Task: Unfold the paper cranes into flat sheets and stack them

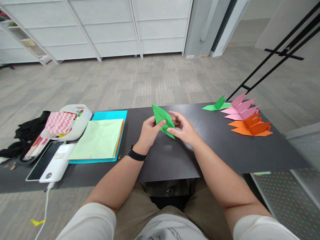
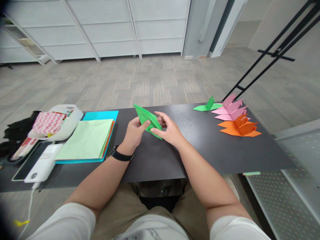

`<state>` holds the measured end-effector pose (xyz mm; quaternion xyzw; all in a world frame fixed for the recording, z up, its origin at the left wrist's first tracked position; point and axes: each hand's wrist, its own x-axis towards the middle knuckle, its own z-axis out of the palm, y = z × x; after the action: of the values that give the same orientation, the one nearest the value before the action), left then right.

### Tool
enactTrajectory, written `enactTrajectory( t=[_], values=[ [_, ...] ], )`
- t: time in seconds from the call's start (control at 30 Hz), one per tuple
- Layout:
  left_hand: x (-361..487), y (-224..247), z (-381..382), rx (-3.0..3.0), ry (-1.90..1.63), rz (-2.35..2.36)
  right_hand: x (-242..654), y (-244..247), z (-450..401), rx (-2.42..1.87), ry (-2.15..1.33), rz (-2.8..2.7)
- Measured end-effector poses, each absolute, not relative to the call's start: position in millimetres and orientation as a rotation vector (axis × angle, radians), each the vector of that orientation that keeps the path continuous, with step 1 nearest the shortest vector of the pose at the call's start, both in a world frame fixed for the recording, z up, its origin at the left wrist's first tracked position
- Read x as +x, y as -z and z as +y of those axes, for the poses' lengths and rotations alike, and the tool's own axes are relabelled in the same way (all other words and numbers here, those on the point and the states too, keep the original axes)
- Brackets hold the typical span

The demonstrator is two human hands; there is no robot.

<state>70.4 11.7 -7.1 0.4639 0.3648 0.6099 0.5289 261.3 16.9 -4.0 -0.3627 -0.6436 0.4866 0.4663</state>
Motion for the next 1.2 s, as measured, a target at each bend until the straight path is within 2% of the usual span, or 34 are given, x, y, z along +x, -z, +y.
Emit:
enactTrajectory(
  t=[0.23, 0.43, 0.9, 1.2],
  values=[
    [74.3, 7.4, 8.9, 1.138, -1.297, 0.865, 265.4, -3.9, 21.6, -0.982, -1.336, -1.28],
    [75.0, 8.7, 10.2, 1.053, -1.316, 0.861, 267.8, -4.2, 25.8, -1.056, -1.384, -1.102],
    [75.3, 4.1, 10.4, 1.025, -1.288, 0.815, 267.0, -4.2, 24.7, -0.994, -1.238, -1.24],
    [74.8, 6.3, 10.9, 1.03, -1.361, 0.887, 268.3, -7.7, 23.1, -1.0, -1.317, -1.256]
  ],
)
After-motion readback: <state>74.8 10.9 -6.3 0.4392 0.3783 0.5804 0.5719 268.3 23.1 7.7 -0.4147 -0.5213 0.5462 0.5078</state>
